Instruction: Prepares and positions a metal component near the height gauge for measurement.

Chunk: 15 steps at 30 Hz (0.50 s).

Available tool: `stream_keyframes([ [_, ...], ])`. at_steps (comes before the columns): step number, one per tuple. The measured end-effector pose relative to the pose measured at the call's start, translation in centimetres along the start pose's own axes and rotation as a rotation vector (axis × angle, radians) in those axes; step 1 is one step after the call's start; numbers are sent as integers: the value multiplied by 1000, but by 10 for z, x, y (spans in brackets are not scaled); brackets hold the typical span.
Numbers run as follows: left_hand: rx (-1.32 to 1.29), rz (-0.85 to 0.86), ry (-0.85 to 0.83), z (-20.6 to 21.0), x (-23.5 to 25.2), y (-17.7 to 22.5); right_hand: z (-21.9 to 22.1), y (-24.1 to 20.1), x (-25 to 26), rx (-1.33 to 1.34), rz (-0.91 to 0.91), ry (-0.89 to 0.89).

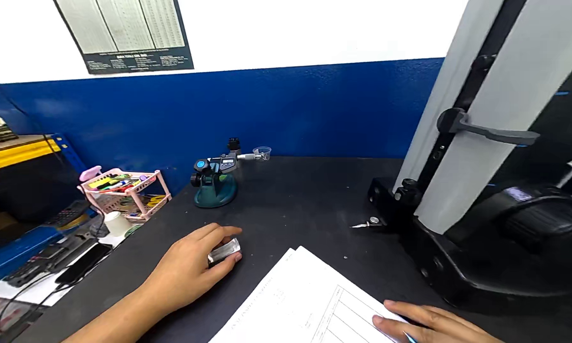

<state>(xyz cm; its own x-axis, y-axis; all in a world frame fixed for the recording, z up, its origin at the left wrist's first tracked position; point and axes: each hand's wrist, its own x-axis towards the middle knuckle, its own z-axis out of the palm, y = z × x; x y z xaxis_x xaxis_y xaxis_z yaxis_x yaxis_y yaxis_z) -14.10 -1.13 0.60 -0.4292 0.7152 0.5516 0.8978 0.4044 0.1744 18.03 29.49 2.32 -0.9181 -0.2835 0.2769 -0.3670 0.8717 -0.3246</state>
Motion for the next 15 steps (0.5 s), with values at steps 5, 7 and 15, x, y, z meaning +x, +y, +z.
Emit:
stream_keyframes([
  [5, -76, 71, 121, 5, 3, 9, -1, -1, 1, -20, -3, 24],
  [7, -66, 104, 146, 7, 4, 11, 0, -1, 0, -65, -5, 25],
  [15, -65, 51, 110, 20, 25, 30, -6, 7, 16, -388, -166, -12],
])
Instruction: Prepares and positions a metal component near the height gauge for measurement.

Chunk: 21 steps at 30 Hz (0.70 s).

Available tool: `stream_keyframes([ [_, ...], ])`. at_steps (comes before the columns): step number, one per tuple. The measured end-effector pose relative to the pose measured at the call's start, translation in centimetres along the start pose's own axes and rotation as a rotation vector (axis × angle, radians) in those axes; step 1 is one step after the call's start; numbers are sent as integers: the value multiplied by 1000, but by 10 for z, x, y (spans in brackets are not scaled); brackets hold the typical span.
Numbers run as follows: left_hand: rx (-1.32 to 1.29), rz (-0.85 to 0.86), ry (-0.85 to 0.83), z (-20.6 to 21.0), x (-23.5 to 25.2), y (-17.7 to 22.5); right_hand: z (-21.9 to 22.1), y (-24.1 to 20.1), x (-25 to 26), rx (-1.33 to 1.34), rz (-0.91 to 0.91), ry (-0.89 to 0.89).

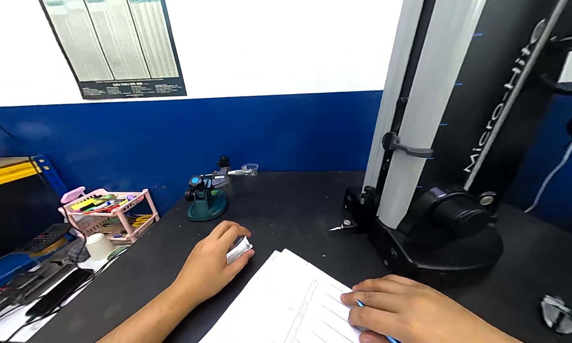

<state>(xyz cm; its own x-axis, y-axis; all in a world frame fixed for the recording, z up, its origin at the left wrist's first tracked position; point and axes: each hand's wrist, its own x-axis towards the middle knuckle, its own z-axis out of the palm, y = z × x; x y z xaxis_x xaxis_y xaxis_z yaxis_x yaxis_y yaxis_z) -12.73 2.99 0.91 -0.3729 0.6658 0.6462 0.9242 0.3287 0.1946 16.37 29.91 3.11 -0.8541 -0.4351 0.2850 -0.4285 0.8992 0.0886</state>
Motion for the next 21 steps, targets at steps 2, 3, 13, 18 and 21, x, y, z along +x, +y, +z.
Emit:
stream_keyframes([
  [2, -69, -98, -18, 7, 11, 5, 1, 6, 7, -84, -62, 16],
  [3, -113, -146, -23, 12, 17, 7, 2, 8, 9, -113, -84, 23],
  [13, -569, -500, -142, 49, 70, 17, 23, 15, -10, 349, 82, 141],
  [18, -841, -586, -146, 55, 85, 18, 21, 9, -10, 393, 146, 133],
  [21, -918, -556, -151, 53, 80, 17, 22, 8, -10, 365, 153, 137],
])
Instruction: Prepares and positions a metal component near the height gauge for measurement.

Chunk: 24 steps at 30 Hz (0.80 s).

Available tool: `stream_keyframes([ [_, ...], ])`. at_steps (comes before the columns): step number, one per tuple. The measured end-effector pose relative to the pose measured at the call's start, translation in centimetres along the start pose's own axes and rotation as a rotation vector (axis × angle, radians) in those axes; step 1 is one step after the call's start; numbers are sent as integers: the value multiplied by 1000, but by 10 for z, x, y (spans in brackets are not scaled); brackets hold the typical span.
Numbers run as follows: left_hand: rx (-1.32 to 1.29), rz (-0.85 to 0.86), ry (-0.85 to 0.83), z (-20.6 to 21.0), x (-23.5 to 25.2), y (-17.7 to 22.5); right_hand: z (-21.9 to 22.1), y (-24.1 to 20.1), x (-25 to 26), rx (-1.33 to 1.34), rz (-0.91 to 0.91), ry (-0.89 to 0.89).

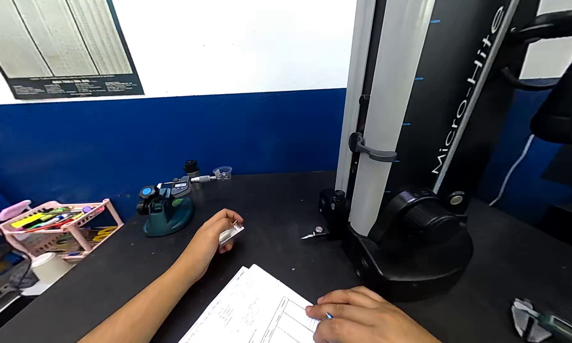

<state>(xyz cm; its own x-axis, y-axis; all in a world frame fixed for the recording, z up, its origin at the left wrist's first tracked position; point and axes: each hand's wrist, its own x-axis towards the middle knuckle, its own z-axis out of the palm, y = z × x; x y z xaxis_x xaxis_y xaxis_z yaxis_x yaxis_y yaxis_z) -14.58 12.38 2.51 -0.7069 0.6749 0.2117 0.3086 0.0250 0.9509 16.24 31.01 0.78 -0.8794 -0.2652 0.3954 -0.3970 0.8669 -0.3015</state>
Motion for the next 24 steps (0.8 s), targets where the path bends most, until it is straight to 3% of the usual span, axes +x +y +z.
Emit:
stream_keyframes([
  [9, -208, 13, -9, 3, -18, 14, 3, -6, 4, -113, 10, -17],
  [18, -160, 62, -9, 5, -16, 10, 3, -2, 4, -116, -25, -23],
  [24, 23, 163, -17, 24, -6, 5, 6, 2, 7, -121, -54, 4],
])
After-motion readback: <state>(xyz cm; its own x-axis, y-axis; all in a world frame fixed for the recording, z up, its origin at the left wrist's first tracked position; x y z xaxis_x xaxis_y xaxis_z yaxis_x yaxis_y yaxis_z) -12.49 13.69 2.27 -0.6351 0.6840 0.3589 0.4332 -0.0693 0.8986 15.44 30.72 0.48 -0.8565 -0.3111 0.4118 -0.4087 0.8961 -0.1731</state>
